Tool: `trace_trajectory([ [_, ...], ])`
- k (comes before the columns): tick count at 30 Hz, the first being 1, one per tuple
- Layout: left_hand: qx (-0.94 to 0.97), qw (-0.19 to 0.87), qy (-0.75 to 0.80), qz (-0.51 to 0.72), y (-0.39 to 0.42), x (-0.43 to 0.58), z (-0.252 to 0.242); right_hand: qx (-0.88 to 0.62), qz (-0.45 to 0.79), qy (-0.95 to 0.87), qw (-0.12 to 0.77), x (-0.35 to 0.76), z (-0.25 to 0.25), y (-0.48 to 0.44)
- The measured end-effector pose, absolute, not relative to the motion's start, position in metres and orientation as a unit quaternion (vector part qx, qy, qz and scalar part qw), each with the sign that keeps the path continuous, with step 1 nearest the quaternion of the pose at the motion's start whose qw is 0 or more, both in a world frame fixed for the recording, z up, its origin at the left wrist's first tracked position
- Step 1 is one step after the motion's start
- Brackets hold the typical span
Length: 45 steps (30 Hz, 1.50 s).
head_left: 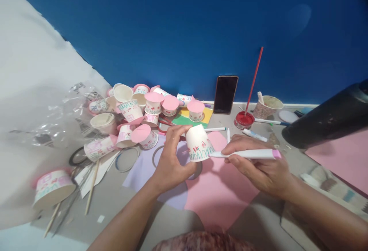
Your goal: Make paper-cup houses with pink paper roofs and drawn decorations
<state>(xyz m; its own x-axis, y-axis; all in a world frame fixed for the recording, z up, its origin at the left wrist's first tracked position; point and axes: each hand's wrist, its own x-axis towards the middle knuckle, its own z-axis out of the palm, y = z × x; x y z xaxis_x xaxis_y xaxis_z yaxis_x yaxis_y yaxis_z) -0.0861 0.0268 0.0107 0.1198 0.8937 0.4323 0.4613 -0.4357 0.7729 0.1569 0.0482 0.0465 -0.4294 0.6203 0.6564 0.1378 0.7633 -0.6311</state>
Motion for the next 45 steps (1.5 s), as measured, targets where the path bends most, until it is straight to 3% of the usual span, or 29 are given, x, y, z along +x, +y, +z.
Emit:
trace_trajectory([
  [10,0.672,0.318,0.447,0.497,0.03,-0.084,0.004,-0.257,0.218,-0.783,0.523,0.16,0.056,0.048],
  [21,0.674,0.322,0.443,0.496,0.028,-0.081,0.003,-0.236,0.225,-0.81,0.488,0.159,0.056,0.048],
  [28,0.66,0.34,0.446,0.499,0.029,-0.081,0.001,-0.263,0.238,-0.769,0.531,0.162,0.058,0.046],
  [38,0.657,0.354,0.432,0.507,0.029,-0.081,0.001,-0.249,0.253,-0.799,0.486,0.162,0.056,0.048],
  [45,0.625,0.402,0.42,0.521,0.03,-0.08,0.001,-0.282,0.238,-0.761,0.534,0.164,0.061,0.047],
])
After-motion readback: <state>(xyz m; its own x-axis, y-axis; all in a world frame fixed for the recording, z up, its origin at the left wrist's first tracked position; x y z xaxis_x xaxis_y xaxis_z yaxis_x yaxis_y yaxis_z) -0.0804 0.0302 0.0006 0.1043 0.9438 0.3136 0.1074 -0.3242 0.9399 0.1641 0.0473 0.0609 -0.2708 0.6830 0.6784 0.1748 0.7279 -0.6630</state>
